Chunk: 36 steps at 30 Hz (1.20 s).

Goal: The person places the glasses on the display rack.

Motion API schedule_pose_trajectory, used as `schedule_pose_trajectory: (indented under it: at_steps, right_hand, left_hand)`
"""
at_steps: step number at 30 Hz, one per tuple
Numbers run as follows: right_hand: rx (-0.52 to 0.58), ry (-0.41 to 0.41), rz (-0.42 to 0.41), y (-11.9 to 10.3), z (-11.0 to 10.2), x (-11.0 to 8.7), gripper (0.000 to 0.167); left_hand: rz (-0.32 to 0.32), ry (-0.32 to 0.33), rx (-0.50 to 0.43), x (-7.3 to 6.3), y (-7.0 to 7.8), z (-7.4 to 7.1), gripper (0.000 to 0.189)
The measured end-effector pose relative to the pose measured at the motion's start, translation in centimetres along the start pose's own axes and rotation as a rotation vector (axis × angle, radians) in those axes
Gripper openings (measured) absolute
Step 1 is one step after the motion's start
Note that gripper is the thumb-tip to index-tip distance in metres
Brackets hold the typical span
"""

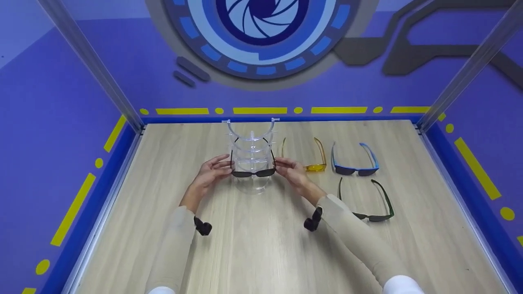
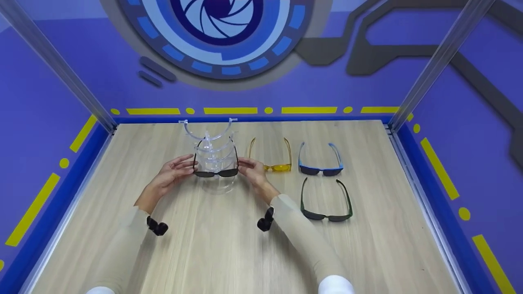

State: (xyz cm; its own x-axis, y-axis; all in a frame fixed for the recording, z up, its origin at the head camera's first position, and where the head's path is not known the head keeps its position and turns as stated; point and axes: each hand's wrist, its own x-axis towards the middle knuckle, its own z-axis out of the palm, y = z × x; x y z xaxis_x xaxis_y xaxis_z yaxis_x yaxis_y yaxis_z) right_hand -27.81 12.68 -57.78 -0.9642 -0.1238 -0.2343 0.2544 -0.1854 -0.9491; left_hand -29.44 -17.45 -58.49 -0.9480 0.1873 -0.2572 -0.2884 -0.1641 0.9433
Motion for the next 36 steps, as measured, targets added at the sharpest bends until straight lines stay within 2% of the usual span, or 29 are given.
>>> schedule_pose_trajectory:
  at_steps: [7, 15, 23, 31, 36]
  right_hand:
    - [-0.035, 0.038, -0.01, 0.4, 0.9, 0.2, 0.039]
    - [-0.031, 0.066, -0.041, 0.8, 1.3, 0.0, 0.038]
    - [-0.037, 0.078, -0.006, 0.7, 1.1, -0.1, 0.039]
    - [-0.031, 0.038, 0.003, 0.5, 1.2, -0.3, 0.041]
    - [-0.061, 0.041, 0.047, 0.1, 0.6, -0.3, 0.041]
  left_hand:
    - [-0.011, 0.011, 0.025, 0.4, -0.2, -0.4, 0.057]
    - [-0.002, 0.021, 0.057, 0.1, -0.2, -0.2, 0.053]
    - [-0.006, 0.009, 0.047, 0.0, -0.2, -0.1, 0.054]
    - [-0.014, 0.013, 0.061, -0.1, -0.4, -0.4, 0.054]
    - [-0.007, 0.008, 0.086, -0.4, 0.0, -0.7, 0.056]
